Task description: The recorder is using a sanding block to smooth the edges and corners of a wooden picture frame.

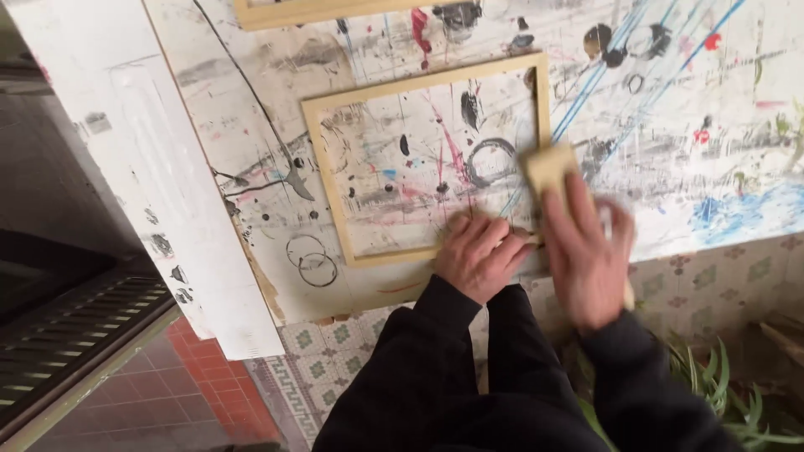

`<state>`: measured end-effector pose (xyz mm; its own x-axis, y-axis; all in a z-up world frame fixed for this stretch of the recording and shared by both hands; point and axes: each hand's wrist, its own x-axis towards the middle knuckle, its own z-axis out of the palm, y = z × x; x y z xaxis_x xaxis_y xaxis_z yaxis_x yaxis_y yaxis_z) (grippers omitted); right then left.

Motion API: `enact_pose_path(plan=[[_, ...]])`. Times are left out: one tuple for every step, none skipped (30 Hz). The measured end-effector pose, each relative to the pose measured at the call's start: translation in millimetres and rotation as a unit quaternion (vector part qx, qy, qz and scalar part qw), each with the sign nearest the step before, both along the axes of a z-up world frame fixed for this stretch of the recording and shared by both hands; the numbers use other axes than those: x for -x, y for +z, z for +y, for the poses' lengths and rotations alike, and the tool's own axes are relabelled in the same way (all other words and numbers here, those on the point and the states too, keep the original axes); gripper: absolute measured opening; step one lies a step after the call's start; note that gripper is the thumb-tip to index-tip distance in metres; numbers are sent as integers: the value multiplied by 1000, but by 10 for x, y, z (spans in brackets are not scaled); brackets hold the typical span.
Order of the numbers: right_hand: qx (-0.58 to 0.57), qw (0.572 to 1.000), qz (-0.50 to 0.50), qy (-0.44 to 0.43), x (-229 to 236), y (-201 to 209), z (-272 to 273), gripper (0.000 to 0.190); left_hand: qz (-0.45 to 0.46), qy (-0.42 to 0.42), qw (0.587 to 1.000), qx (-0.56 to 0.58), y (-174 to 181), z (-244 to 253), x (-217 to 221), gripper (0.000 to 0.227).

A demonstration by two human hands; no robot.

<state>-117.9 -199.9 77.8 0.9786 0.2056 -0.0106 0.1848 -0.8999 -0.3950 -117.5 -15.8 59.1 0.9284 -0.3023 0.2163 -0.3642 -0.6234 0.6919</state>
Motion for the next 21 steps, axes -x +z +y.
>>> enact_pose_path(plan=[[2, 1000, 5, -3, -218, 123, 108, 38, 5, -3, 1000, 2, -19, 12, 18, 18], [-4, 1000, -1, -5, -436, 263, 177, 39, 11, -13, 1000, 2, -28, -17, 45, 18], [-11, 1000, -7, -7, -665, 402, 253, 40, 18, -22, 1000, 2, -28, -42, 66, 18], [-10, 1000, -9, -9, -458, 365, 198, 40, 15, -24, 1000, 2, -28, -42, 60, 18], [-6, 1000, -2, -1, -262, 337, 159, 40, 9, -21, 1000, -1, -17, -29, 43, 18], [-4, 1000, -4, 13, -159, 261, 121, 41, -7, -12, 1000, -7, -45, -14, -54, 18], [-7, 1000, -15, 17, -178, 216, 98, 41, -18, -8, 1000, -10, -72, -17, -125, 18], [-3, 1000, -7, 12, -102, 194, 93, 40, -25, 2, 1000, -8, -57, 0, -84, 19], [0, 1000, 2, 6, -13, 161, 73, 40, -32, 11, 999, -7, -54, 3, -30, 20], [0, 1000, 10, 3, -238, 245, 192, 40, -24, 8, 1000, -7, -38, 22, 6, 20], [-15, 1000, 5, -9, -468, 317, 292, 39, -8, 0, 1000, -4, -26, 24, 41, 19], [-22, 999, -8, -22, -750, 385, 334, 39, 0, -9, 1000, 6, -42, -34, 15, 18], [-15, 1000, -7, -27, -657, 339, 249, 39, 2, -13, 1000, 14, -54, -72, 44, 18], [-11, 1000, -17, -13, -601, 277, 217, 40, 10, -17, 1000, 2, -70, -50, 38, 18], [-8, 1000, -28, 1, -552, 220, 202, 40, 19, -20, 1000, -10, -80, -13, 24, 20], [-9, 999, -34, 5, -354, 184, 139, 40, 13, -16, 1000, -11, -77, -25, -6, 20], [3, 1000, -17, -1, -155, 139, 78, 40, 1, -10, 1000, -3, -78, -32, -33, 19], [12, 1000, 5, -7, 81, 86, 34, 40, -6, -4, 1000, 1, -68, -16, -18, 18], [7, 1000, 3, -4, -125, 62, 95, 40, -8, -1, 1000, -4, -59, 11, -68, 18], [-5, 1000, -2, -10, -242, 78, 136, 39, -8, -1, 1000, 0, -22, 16, -41, 18], [-18, 1000, -7, -16, -355, 83, 162, 38, -9, -1, 1000, 5, 9, 6, -11, 18]])
